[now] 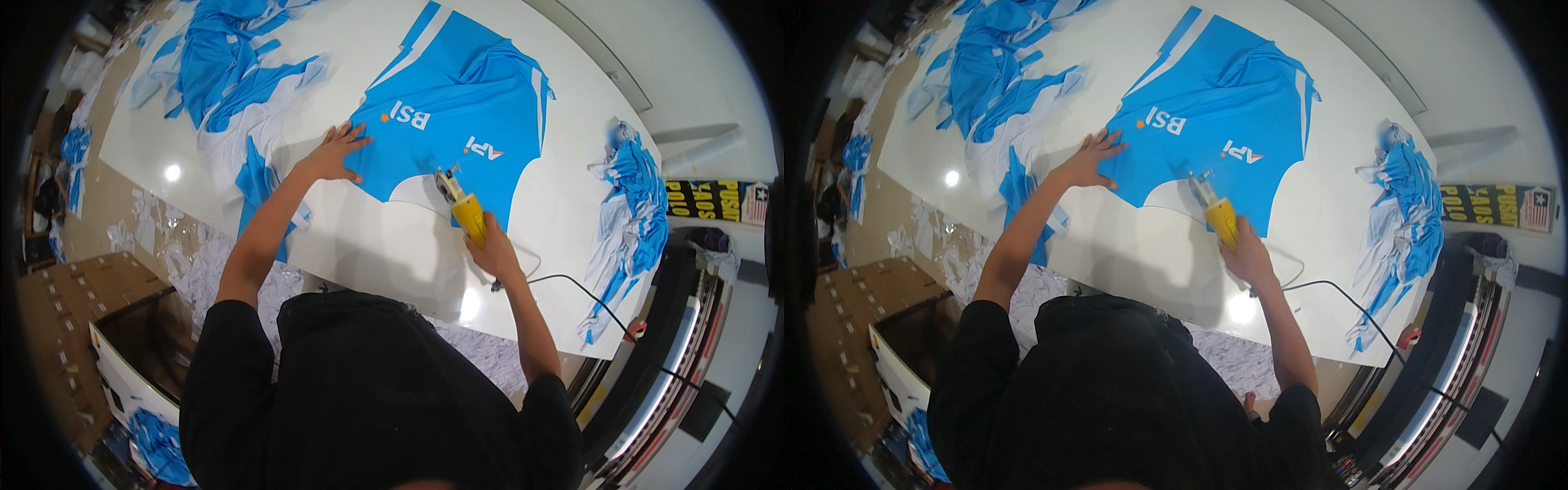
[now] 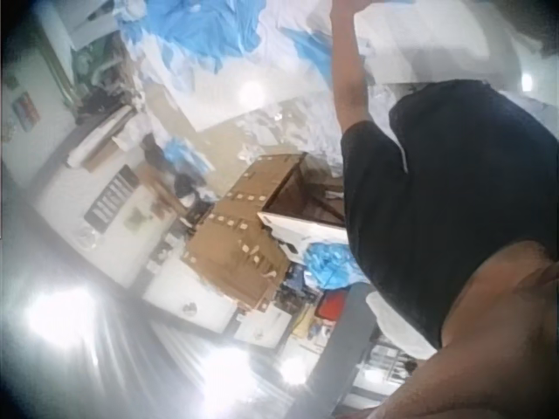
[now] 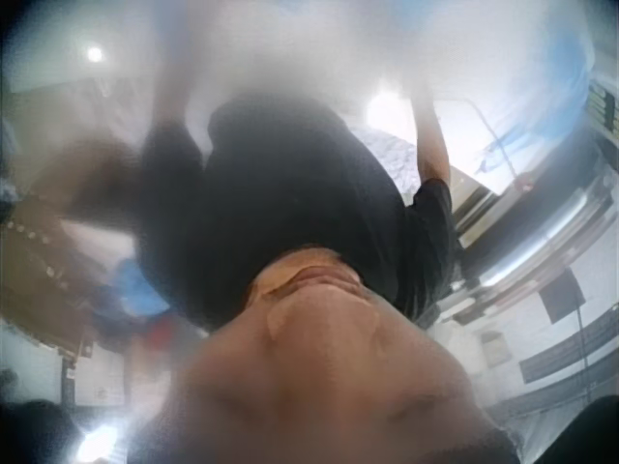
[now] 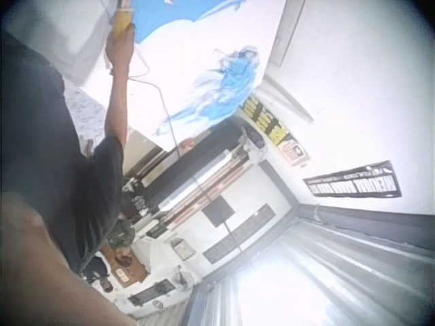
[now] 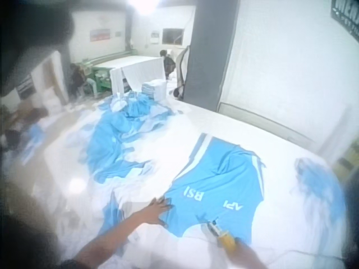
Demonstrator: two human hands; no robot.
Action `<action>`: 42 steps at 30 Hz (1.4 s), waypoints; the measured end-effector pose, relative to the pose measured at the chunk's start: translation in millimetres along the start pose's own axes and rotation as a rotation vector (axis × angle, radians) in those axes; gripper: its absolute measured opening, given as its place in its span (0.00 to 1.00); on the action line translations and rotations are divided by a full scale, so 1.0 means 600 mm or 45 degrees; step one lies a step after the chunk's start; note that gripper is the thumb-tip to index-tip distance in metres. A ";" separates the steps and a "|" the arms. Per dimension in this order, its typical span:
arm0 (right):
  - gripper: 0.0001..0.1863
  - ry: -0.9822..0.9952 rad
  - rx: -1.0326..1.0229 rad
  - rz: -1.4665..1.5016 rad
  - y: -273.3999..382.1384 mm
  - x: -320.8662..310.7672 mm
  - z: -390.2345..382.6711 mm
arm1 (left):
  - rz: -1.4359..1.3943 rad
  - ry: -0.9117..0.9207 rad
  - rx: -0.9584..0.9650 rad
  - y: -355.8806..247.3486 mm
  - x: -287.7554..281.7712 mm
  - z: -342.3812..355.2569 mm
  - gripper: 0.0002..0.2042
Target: The person uses a yellow electric fabric cutter to cut a large piece of blue fabric laid out on a white table. They guide the tool along the fabric's edges to separate the main piece from the surrounding material, occasionally adjusting the fabric with their left hand. The person continues cutting different sections of the blue material throughout the video.
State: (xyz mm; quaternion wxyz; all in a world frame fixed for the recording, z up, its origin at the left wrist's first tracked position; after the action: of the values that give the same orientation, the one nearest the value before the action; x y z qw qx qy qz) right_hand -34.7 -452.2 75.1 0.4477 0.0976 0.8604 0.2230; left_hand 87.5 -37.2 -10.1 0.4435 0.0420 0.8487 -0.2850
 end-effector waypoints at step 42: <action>0.29 -0.555 0.716 0.538 0.402 0.252 0.017 | 0.260 0.171 0.326 0.050 -0.017 0.048 0.54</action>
State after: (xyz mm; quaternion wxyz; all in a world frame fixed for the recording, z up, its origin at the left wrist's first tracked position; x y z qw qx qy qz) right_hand -121.5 -181.1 73.6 0.5198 0.4354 0.7339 0.0401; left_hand 124.0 -25.4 -28.4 0.4036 0.2029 0.8245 -0.3407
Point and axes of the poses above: each hand's wrist, its own z-axis towards the middle knuckle, its own x-axis out of the palm, y = z × x, the point moved 2 cm from there along z, towards the middle knuckle, and after that the axes turned 13 degrees about y, right-handed, at the moved point
